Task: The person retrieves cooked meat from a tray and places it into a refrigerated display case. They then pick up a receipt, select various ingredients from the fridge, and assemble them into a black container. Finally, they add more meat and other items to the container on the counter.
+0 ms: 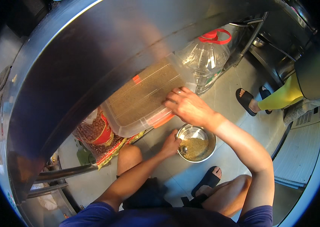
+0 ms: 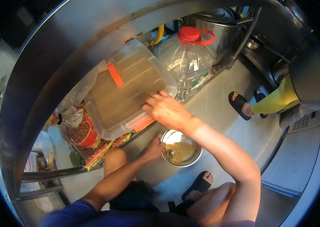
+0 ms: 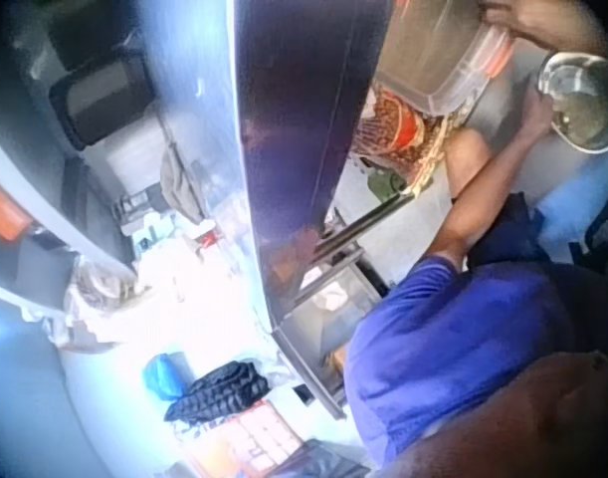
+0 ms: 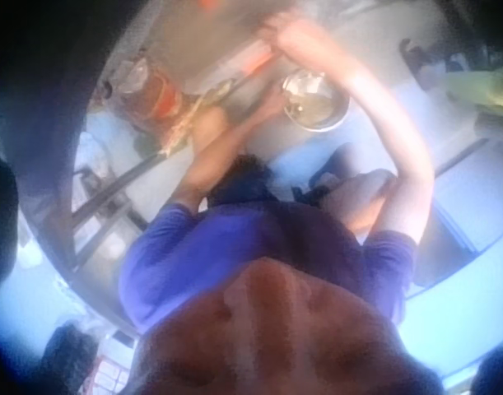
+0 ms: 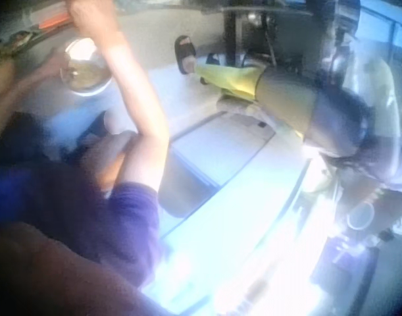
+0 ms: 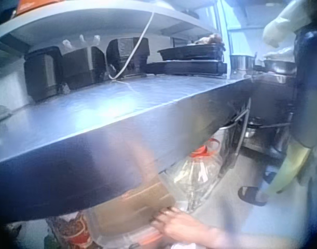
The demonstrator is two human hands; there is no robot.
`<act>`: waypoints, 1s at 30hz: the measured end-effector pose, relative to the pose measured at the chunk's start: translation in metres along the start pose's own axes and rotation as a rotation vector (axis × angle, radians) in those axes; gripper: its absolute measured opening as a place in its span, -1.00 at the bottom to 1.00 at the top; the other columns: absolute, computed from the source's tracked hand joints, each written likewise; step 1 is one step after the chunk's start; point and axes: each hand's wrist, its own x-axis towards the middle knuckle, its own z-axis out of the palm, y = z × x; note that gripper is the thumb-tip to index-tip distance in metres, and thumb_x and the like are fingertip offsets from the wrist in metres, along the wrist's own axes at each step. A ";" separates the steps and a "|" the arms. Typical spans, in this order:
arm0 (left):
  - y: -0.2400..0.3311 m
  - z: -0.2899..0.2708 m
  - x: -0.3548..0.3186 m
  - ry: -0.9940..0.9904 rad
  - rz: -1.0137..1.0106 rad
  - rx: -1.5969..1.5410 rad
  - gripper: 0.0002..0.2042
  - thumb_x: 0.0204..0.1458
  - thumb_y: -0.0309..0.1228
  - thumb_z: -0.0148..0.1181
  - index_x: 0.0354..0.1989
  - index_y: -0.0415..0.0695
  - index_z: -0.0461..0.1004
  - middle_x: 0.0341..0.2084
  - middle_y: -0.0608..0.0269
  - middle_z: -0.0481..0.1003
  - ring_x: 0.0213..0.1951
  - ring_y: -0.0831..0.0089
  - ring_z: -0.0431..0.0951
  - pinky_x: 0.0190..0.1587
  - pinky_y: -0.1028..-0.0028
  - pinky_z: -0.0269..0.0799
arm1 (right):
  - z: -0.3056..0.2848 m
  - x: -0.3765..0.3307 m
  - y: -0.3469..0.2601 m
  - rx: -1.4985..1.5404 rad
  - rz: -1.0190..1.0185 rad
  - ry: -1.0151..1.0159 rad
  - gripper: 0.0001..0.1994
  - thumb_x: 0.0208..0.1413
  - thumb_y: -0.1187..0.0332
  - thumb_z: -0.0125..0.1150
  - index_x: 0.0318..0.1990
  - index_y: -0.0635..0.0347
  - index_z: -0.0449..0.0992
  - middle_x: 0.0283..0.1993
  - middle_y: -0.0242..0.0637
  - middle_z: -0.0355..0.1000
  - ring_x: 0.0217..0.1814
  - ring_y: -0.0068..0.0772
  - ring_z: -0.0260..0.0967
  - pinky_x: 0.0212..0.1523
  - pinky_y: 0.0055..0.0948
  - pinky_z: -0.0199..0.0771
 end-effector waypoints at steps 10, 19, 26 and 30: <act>0.010 0.004 -0.014 -0.001 0.051 -0.019 -0.87 0.04 -0.52 -0.02 -0.25 -0.17 0.23 -0.60 0.13 0.37 -0.72 0.34 0.43 -0.67 0.36 0.38 | -0.028 0.030 0.029 0.116 -0.284 0.010 -0.84 -0.14 0.37 0.16 -0.39 0.25 0.45 -0.24 -0.12 0.47 -0.11 -0.06 0.46 -0.16 -0.21 0.51; 0.110 -0.031 -0.159 0.079 -0.025 0.295 -0.64 0.17 -0.29 0.03 0.05 -0.26 0.29 -0.13 -0.11 0.47 -0.05 0.10 0.49 0.00 0.18 0.37 | -0.059 -0.001 0.012 0.252 0.144 -0.024 -0.70 -0.08 0.32 0.32 -0.17 0.27 0.56 -0.29 0.02 0.50 -0.14 0.08 0.45 -0.12 -0.05 0.44; 0.342 -0.115 -0.347 -0.075 -0.181 0.082 -0.72 0.14 -0.41 0.06 0.00 -0.21 0.28 -0.31 -0.01 0.49 -0.29 0.29 0.56 -0.28 0.33 0.48 | -0.192 -0.083 -0.070 0.575 1.182 0.405 -0.84 0.07 0.45 0.25 -0.27 0.39 0.56 -0.42 -0.20 0.52 -0.38 -0.44 0.42 -0.25 -0.45 0.45; 0.440 -0.177 -0.417 0.011 -0.149 -0.044 -0.78 0.12 -0.48 0.03 -0.06 -0.20 0.29 -0.34 0.10 0.50 -0.39 0.40 0.57 -0.39 0.40 0.50 | -0.250 -0.136 -0.168 0.783 1.357 0.342 -0.88 0.10 0.47 0.22 -0.30 0.38 0.56 -0.43 -0.32 0.49 -0.39 -0.57 0.40 -0.23 -0.49 0.47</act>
